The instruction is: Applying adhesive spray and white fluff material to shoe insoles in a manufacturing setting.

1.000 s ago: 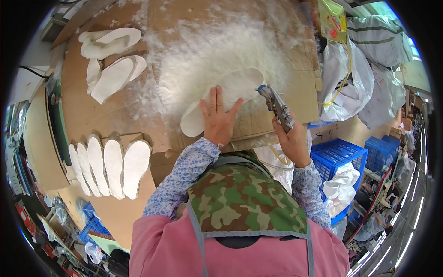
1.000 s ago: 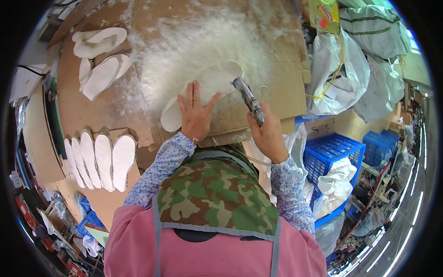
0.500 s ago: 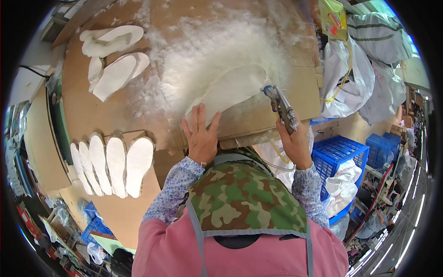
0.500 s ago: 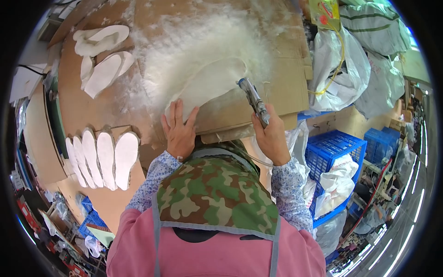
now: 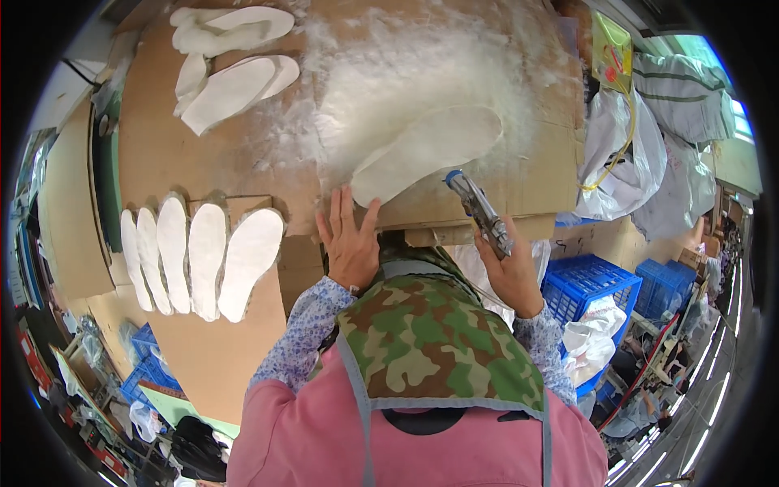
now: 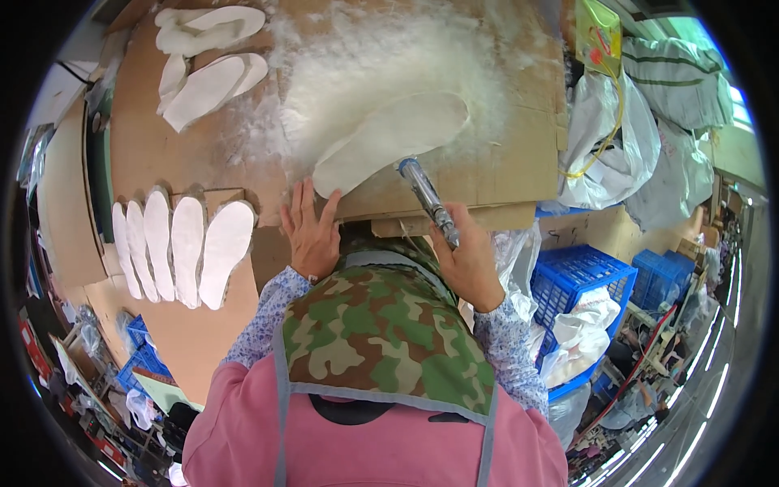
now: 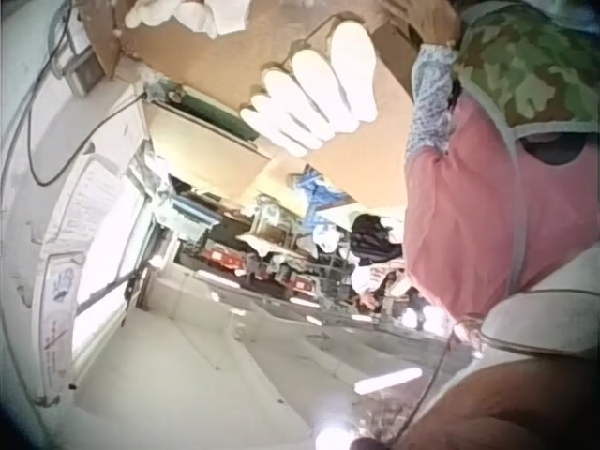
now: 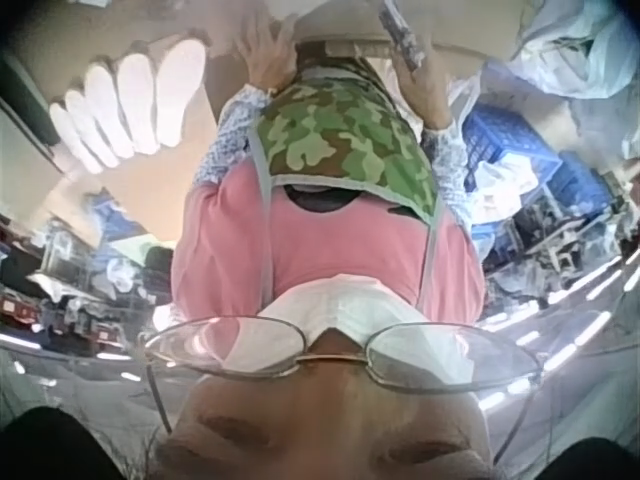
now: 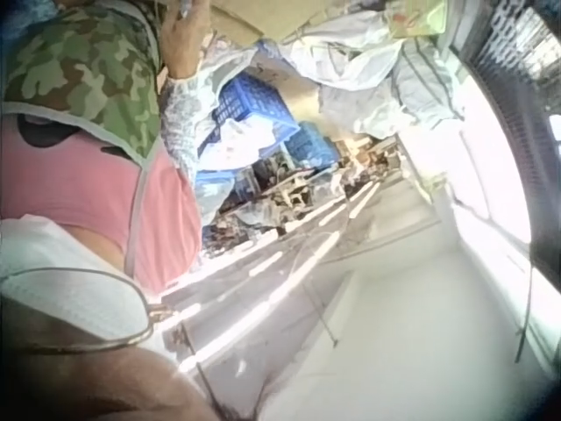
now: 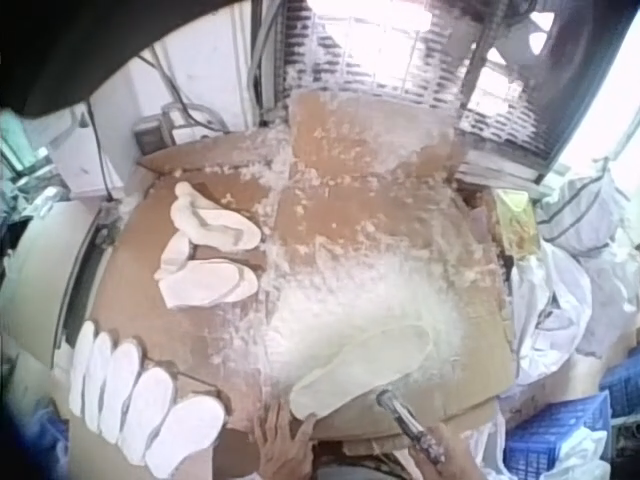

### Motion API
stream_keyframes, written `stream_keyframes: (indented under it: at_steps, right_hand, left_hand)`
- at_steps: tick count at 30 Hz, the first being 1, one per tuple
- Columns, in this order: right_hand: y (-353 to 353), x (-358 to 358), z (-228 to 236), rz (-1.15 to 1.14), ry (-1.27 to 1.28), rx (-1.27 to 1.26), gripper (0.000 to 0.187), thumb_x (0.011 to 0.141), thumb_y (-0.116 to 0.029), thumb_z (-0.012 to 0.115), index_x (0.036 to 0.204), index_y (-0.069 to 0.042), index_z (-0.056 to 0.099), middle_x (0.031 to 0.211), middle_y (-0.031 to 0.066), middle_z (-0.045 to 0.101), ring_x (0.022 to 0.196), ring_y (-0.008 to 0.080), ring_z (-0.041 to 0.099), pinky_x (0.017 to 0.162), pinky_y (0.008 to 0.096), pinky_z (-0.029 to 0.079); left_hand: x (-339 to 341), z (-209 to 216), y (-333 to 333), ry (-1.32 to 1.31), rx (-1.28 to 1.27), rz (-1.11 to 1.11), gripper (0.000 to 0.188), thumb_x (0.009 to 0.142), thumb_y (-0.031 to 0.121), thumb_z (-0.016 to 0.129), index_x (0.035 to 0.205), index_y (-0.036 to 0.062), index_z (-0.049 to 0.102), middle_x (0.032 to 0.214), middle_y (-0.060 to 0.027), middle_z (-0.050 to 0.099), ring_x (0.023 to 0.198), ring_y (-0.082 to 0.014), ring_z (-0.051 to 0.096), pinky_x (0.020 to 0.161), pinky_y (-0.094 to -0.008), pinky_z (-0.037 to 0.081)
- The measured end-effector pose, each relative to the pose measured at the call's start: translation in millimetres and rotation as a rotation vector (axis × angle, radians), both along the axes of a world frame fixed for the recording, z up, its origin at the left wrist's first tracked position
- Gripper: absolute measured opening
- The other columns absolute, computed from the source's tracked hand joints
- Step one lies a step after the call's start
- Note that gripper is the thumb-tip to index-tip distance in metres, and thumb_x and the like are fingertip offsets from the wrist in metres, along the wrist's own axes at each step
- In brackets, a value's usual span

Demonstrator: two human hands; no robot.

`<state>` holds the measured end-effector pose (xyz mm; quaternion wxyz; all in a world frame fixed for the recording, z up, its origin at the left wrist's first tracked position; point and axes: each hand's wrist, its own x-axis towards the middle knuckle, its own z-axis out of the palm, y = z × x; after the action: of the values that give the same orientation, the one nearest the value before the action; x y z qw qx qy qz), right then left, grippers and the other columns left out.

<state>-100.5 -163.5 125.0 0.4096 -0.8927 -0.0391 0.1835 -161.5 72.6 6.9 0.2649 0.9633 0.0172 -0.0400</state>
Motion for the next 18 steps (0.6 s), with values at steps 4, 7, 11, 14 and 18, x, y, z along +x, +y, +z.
stream_keyframes:
  at_steps: [4,7,11,14,18]
  right_hand:
    - [15.8,-4.7,7.8,0.115,0.068,0.027,0.026,0.087,-0.005,0.061,0.111,-0.001,0.052,0.092,0.0235,0.060,0.088,0.0415,0.059,0.075,0.0414,0.046]
    - [25.0,-9.9,8.0,0.183,0.072,0.031,0.031,0.084,-0.004,0.062,0.113,0.000,0.051,0.096,0.0227,0.061,0.090,0.0415,0.058,0.076,0.0424,0.046]
    - [29.1,-11.3,9.5,0.284,0.096,0.032,0.036,0.081,-0.001,0.062,0.115,0.000,0.051,0.099,0.0224,0.061,0.093,0.0410,0.059,0.078,0.0431,0.047]
    - [30.6,-11.7,6.8,0.313,0.034,0.061,0.026,0.088,-0.008,0.063,0.112,-0.002,0.055,0.093,0.0209,0.062,0.086,0.0357,0.063,0.076,0.0358,0.047]
    - [22.4,-11.3,3.5,0.310,0.029,0.055,0.025,0.088,-0.007,0.062,0.112,-0.001,0.055,0.091,0.0205,0.063,0.085,0.0367,0.062,0.075,0.0363,0.047]
  left_hand:
    - [-5.2,-3.1,3.2,0.001,0.005,0.004,0.069,0.079,0.003,0.059,0.143,0.0194,0.041,0.155,-0.0204,0.016,0.144,-0.0388,0.012,0.110,-0.0625,0.010]
    - [-7.7,-7.3,3.7,-0.001,0.014,0.014,0.068,0.079,0.003,0.058,0.143,0.0206,0.041,0.155,-0.0202,0.016,0.145,-0.0380,0.011,0.111,-0.0627,0.009]
    - [-9.1,-8.1,4.7,0.000,0.003,0.008,0.066,0.080,0.002,0.056,0.142,0.0225,0.043,0.155,-0.0201,0.017,0.145,-0.0373,0.011,0.111,-0.0627,0.008]
    - [-10.7,-8.2,5.1,0.015,0.046,0.009,0.065,0.081,0.002,0.055,0.141,0.0231,0.045,0.154,-0.0202,0.018,0.145,-0.0374,0.011,0.111,-0.0627,0.008]
    - [-11.1,-9.3,5.5,-0.003,0.038,0.010,0.064,0.081,0.001,0.055,0.140,0.0233,0.046,0.154,-0.0197,0.019,0.145,-0.0373,0.011,0.111,-0.0628,0.008]
